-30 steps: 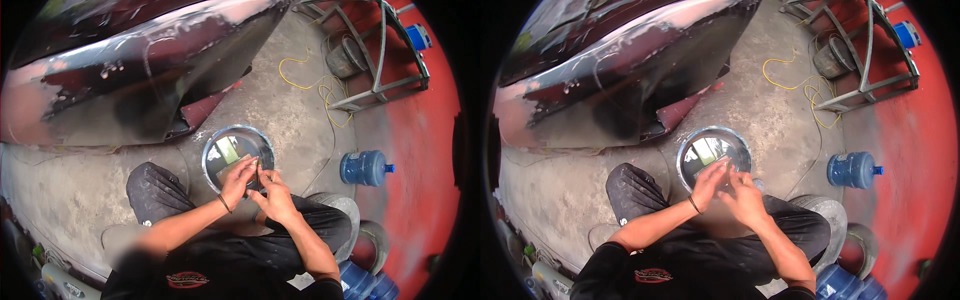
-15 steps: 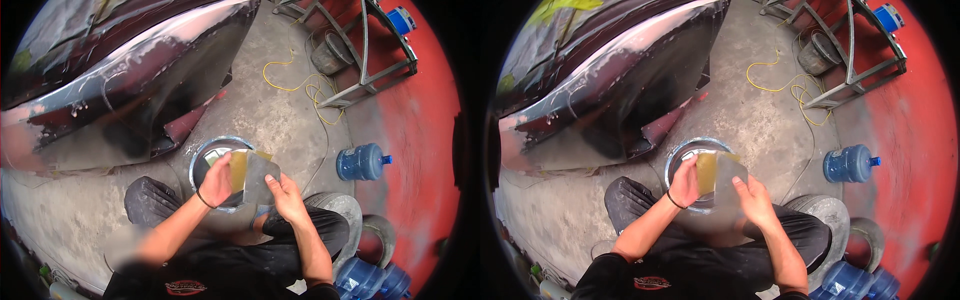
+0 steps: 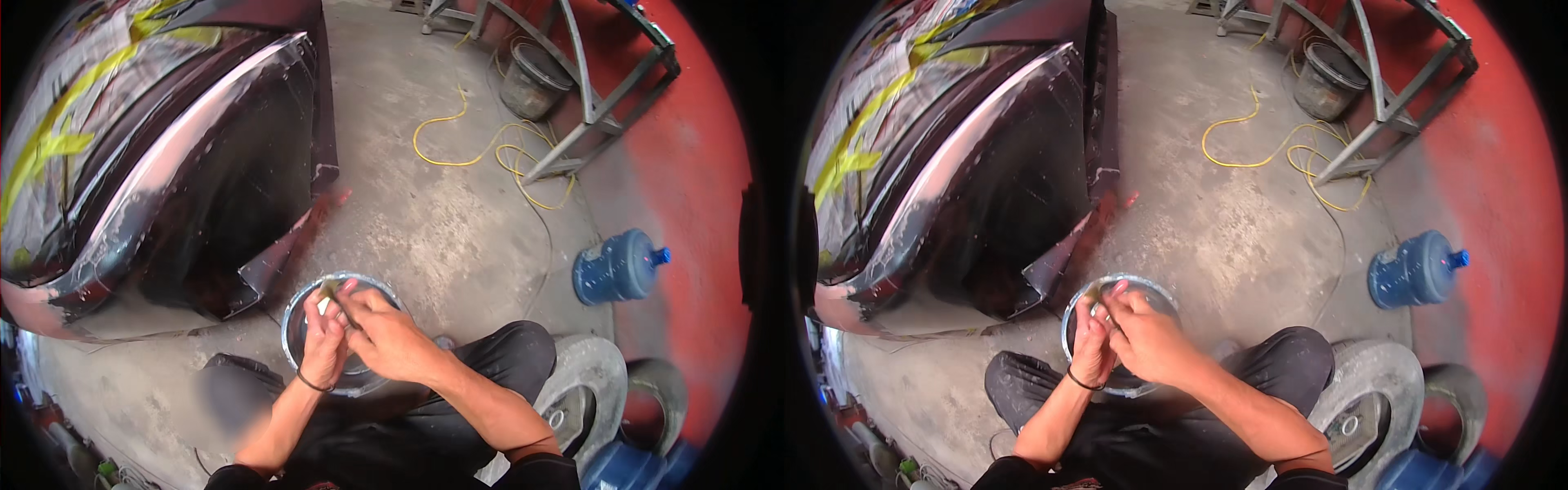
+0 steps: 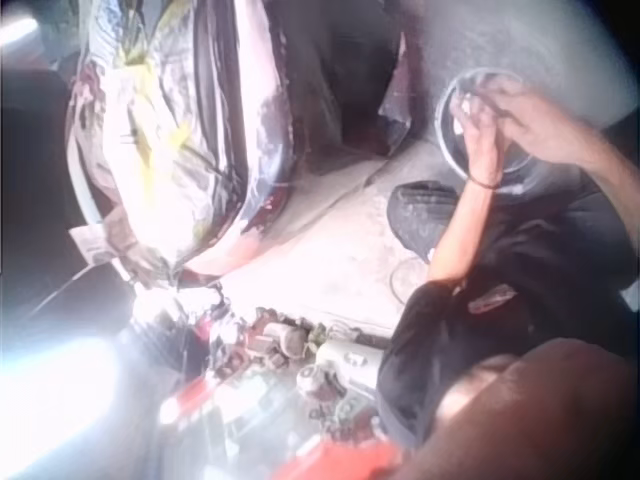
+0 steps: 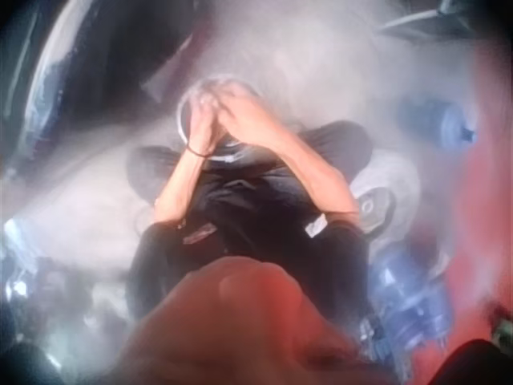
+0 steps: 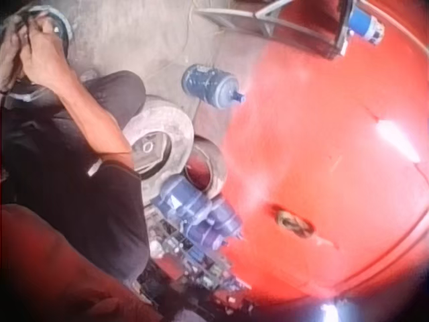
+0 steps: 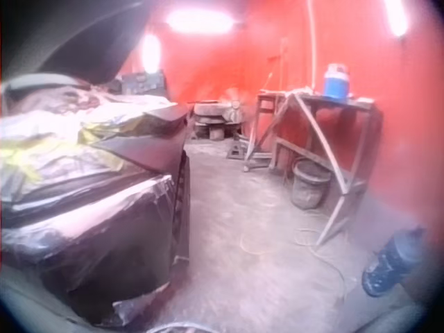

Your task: The person wet sands a car bumper panel, wraps sandpaper around a sanding block in a bucket of water, and sands the panel with the sanding block while touching the surface by hand.

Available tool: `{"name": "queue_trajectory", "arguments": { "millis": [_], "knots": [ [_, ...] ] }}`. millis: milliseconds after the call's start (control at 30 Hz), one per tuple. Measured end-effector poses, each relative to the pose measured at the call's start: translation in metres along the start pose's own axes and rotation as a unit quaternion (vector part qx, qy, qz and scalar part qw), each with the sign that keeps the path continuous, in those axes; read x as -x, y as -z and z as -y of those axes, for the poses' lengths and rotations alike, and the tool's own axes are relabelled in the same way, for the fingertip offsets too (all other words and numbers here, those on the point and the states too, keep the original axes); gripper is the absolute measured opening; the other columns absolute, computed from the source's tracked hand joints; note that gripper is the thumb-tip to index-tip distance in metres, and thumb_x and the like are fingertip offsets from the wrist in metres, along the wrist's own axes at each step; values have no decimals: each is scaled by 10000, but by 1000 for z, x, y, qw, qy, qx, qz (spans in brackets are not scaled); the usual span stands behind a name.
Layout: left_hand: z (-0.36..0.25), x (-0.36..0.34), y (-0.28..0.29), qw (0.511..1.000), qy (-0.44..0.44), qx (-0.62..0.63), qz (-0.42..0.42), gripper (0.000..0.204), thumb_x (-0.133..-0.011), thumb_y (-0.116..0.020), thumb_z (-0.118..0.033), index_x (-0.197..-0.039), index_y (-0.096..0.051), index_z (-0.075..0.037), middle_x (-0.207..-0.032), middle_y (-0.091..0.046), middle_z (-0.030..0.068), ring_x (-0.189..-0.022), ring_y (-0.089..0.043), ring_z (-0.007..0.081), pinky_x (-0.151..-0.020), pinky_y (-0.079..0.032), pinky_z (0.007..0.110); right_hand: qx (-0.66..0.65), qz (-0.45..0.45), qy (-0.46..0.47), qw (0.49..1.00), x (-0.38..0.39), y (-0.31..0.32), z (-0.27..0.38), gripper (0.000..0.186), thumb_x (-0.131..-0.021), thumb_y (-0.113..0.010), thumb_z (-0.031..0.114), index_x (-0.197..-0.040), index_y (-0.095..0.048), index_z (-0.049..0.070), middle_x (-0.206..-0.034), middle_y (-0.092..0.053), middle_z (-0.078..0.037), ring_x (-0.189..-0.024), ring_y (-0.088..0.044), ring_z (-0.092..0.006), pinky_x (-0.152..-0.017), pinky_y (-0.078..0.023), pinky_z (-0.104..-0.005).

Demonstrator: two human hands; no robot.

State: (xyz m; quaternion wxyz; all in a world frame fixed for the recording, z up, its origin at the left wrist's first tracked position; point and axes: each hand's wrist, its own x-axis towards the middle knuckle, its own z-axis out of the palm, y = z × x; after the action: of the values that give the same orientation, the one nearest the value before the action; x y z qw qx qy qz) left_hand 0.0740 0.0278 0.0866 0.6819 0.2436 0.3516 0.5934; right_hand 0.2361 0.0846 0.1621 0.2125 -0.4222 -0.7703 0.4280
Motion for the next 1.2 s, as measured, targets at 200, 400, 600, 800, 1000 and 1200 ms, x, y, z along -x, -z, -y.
{"name": "queue_trajectory", "arguments": {
  "millis": [200,400,600,800,1000,1200],
  "knots": [
    [37,-23,-3,980,-96,-27,-171,355,-1174,-596,-292,-1466,-430,-180,-1655,-518,225,-1482,-541,337,-1248,-436,510,-106,174,119,972,-51,8,-75,481,-1031,-671,213,-1451,-657,-22,-1392,-654,-248,-1240,-671,-423,-1040,-548,-484],
    [44,-54,-10,905,-66,-82,-411,336,-1185,-579,-313,-1471,-492,-160,-1440,-619,52,-1342,-608,212,-1122,-520,431,-80,239,122,960,-107,8,-104,427,-1040,-681,255,-1384,-709,3,-1241,-706,-236,-1125,-713,-407,-982,-569,-480],
    [52,-51,-11,907,-126,-41,-399,439,-1185,-580,-371,-1521,-529,-95,-1460,-607,60,-1342,-603,196,-1114,-538,404,-227,364,128,894,-134,-3,-122,510,-918,-802,259,-1353,-724,5,-1145,-718,-234,-1009,-721,-327,-881,-574,-457],
    [65,-39,14,795,-135,-105,-582,338,-1171,-509,-217,-1392,-636,5,-1190,-727,76,-1086,-703,194,-955,-568,348,-144,422,5,895,-139,-29,-119,316,-1041,-747,287,-1153,-754,-9,-783,-700,-114,-815,-639,-147,-773,-531,-372],
    [41,-34,10,768,-196,81,-605,354,-1151,-504,-185,-1397,-612,45,-1260,-730,130,-1147,-700,228,-1044,-545,374,-376,274,-185,866,-114,-13,-152,461,-1086,-742,304,-1381,-685,-47,-1303,-773,-168,-1134,-684,-212,-986,-536,-396],
    [36,-2,0,867,-214,260,-366,362,-1165,-518,-203,-1466,-590,-14,-1437,-696,121,-1344,-665,270,-1179,-507,435,-391,-22,-249,886,-249,67,-228,353,-1076,-759,252,-1345,-615,75,-1291,-715,-79,-1138,-689,-197,-914,-565,-351]
  ]
}}
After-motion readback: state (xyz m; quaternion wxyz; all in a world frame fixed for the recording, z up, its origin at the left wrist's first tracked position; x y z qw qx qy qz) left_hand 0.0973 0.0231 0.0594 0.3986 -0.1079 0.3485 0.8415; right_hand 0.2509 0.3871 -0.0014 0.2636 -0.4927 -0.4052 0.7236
